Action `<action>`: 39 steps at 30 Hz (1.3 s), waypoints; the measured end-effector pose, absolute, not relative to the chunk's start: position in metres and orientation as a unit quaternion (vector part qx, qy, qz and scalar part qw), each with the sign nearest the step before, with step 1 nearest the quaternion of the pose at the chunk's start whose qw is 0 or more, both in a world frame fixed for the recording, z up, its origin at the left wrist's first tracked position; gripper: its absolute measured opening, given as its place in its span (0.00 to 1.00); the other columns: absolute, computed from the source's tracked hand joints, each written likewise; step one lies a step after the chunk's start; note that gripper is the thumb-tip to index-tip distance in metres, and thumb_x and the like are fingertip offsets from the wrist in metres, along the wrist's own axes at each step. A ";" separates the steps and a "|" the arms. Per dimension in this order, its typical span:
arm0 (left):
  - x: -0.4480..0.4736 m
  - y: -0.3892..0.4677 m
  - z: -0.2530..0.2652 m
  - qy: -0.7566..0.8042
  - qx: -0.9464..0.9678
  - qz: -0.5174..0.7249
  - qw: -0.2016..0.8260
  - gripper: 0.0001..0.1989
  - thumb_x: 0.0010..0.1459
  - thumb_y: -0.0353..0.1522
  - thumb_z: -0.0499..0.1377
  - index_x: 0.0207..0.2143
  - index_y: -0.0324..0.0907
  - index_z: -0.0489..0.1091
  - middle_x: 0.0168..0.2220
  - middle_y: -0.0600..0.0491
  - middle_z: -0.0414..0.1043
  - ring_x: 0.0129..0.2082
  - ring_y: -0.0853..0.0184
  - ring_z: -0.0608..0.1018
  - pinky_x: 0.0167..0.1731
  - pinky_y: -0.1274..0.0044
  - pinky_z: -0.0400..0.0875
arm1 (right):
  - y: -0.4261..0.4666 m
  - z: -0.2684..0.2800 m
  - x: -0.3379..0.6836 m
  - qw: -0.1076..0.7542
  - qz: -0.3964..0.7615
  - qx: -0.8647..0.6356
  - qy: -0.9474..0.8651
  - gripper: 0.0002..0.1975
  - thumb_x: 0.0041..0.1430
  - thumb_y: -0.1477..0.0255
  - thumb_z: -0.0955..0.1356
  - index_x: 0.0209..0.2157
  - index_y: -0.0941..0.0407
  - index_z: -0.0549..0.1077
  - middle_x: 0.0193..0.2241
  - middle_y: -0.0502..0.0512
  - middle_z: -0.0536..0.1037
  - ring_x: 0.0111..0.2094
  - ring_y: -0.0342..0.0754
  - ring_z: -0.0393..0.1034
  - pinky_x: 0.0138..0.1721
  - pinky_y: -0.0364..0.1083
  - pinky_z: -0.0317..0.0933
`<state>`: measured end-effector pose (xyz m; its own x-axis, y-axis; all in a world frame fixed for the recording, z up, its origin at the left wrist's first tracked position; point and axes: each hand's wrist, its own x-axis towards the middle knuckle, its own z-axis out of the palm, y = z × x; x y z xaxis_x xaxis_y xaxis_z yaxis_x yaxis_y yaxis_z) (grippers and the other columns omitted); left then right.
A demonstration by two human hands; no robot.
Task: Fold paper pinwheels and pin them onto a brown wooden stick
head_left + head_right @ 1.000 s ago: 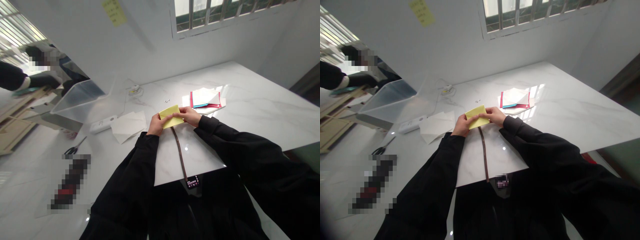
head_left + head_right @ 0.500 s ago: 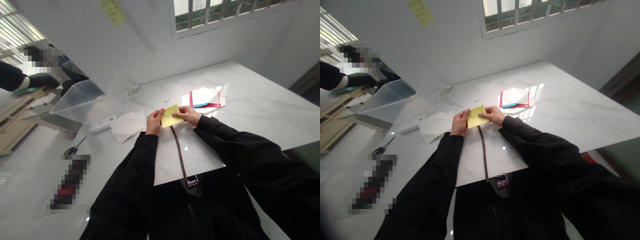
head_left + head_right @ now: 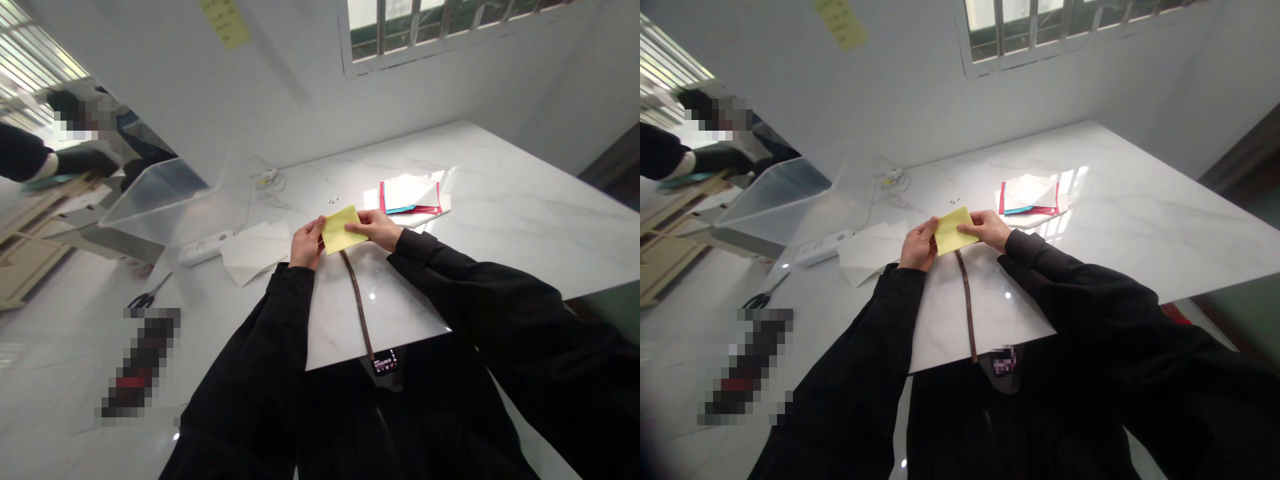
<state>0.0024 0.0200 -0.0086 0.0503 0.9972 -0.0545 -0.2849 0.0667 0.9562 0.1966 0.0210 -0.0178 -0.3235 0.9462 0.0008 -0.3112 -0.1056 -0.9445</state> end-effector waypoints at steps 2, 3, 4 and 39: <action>0.002 0.019 -0.007 0.431 0.418 0.540 0.589 0.27 0.47 0.49 0.75 0.39 0.36 0.79 0.37 0.46 0.83 0.41 0.57 0.85 0.42 0.70 0.82 | 0.021 -0.018 0.197 0.472 0.661 -0.340 -0.474 0.17 0.51 0.68 0.81 0.41 0.59 0.82 0.39 0.58 0.86 0.38 0.49 0.81 0.43 0.46 0.75; 0.002 0.019 -0.007 0.434 0.417 0.540 0.588 0.26 0.47 0.48 0.75 0.39 0.36 0.79 0.37 0.46 0.83 0.41 0.57 0.85 0.41 0.70 0.82 | 0.021 -0.017 0.196 0.471 0.659 -0.343 -0.476 0.17 0.50 0.68 0.81 0.41 0.59 0.82 0.39 0.58 0.86 0.38 0.49 0.81 0.43 0.46 0.75; 0.001 0.018 -0.006 0.439 0.416 0.538 0.587 0.26 0.48 0.48 0.75 0.39 0.36 0.79 0.37 0.46 0.83 0.41 0.57 0.85 0.41 0.70 0.82 | 0.021 -0.017 0.196 0.470 0.657 -0.347 -0.476 0.17 0.50 0.68 0.81 0.41 0.59 0.82 0.40 0.58 0.86 0.39 0.50 0.81 0.44 0.47 0.76; 0.011 0.014 -0.017 0.483 0.547 0.488 0.479 0.28 0.47 0.53 0.73 0.29 0.36 0.76 0.21 0.53 0.72 0.17 0.73 0.68 0.15 0.80 0.59 | 0.022 -0.022 0.194 0.480 0.625 -0.361 -0.500 0.22 0.47 0.62 0.82 0.41 0.59 0.82 0.41 0.59 0.86 0.40 0.52 0.81 0.42 0.47 0.76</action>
